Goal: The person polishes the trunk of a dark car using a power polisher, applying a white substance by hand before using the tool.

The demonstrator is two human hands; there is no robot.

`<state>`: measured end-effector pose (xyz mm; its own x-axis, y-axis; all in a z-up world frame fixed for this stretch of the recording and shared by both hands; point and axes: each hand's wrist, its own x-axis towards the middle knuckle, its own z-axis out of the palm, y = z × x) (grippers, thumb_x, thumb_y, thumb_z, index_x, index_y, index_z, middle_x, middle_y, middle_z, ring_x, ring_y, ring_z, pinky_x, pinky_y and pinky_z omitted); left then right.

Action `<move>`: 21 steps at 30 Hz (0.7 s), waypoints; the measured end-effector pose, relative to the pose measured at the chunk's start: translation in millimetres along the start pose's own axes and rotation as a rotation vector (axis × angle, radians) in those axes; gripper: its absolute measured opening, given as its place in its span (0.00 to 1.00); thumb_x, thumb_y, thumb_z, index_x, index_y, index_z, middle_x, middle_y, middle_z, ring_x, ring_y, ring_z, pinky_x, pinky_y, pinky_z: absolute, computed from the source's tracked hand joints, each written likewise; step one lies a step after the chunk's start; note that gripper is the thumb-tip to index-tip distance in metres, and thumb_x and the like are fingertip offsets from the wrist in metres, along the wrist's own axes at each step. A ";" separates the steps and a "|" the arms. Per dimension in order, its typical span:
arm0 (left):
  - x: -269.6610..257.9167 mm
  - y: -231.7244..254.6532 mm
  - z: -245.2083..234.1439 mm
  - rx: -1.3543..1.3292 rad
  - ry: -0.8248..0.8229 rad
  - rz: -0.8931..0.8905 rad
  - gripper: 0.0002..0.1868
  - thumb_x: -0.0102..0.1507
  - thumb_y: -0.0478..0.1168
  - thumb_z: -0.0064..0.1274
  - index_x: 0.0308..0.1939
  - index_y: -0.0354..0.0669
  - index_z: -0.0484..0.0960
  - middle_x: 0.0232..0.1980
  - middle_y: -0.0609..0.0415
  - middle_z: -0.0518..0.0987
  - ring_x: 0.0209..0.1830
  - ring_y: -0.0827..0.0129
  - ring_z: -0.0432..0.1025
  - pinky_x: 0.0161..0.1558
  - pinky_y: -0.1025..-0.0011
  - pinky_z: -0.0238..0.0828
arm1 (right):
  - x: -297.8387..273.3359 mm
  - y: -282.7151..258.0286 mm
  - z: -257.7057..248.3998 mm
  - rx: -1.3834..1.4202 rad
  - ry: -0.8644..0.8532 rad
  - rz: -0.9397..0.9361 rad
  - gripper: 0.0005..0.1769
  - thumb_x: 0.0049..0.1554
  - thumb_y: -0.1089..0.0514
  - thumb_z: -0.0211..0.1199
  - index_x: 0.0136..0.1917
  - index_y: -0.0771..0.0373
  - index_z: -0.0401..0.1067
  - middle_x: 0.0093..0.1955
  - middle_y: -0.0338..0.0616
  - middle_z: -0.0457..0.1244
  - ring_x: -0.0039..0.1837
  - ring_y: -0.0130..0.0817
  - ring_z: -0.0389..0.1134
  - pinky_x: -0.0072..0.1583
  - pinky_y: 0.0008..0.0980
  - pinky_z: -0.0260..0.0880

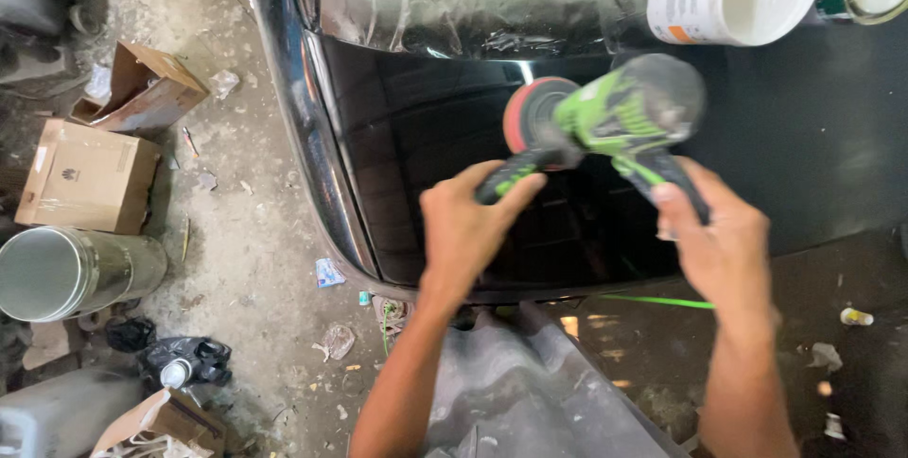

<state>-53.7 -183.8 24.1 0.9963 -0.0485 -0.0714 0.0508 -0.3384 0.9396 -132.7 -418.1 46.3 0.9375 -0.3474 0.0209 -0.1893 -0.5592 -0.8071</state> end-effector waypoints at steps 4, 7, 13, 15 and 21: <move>-9.3 -31.1 -64.6 0.093 0.091 0.008 0.24 0.55 0.52 0.70 0.46 0.38 0.89 0.30 0.57 0.85 0.28 0.79 0.76 0.35 0.74 0.74 | -13.5 -41.6 56.4 -0.013 -0.078 0.049 0.21 0.63 0.51 0.62 0.68 0.57 0.73 0.43 0.47 0.69 0.44 0.28 0.69 0.47 0.31 0.71; -25.8 -55.9 -117.6 0.229 0.163 -0.233 0.23 0.53 0.50 0.72 0.47 0.42 0.90 0.23 0.58 0.78 0.21 0.78 0.68 0.26 0.75 0.66 | -30.3 -71.1 94.3 0.001 -0.201 -0.023 0.25 0.60 0.49 0.62 0.69 0.58 0.70 0.56 0.55 0.71 0.57 0.42 0.76 0.53 0.37 0.74; -53.0 -85.2 -149.5 0.154 0.284 -0.275 0.22 0.54 0.48 0.71 0.46 0.37 0.90 0.25 0.62 0.76 0.23 0.81 0.64 0.25 0.78 0.57 | -48.6 -86.6 116.4 0.045 -0.276 -0.217 0.28 0.63 0.51 0.61 0.72 0.63 0.66 0.62 0.55 0.68 0.60 0.53 0.73 0.57 0.40 0.73; -58.7 -79.5 -132.2 0.127 0.279 -0.253 0.23 0.53 0.48 0.71 0.47 0.37 0.90 0.26 0.63 0.76 0.23 0.82 0.65 0.25 0.79 0.59 | -48.0 -78.7 104.2 0.023 -0.245 -0.201 0.27 0.62 0.50 0.62 0.71 0.61 0.67 0.62 0.55 0.69 0.60 0.52 0.73 0.57 0.39 0.74; -56.8 -26.9 -48.2 0.061 0.056 -0.263 0.22 0.52 0.49 0.70 0.45 0.39 0.89 0.25 0.57 0.81 0.21 0.78 0.70 0.26 0.74 0.69 | -56.1 -25.4 30.8 -0.148 -0.110 0.133 0.26 0.59 0.49 0.63 0.70 0.54 0.70 0.49 0.50 0.72 0.49 0.32 0.75 0.50 0.33 0.72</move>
<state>-108.3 -126.7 19.0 0.9516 0.1003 -0.2904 0.3061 -0.3887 0.8690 -171.4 -361.2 47.5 0.9260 -0.3460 -0.1512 -0.3468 -0.6213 -0.7026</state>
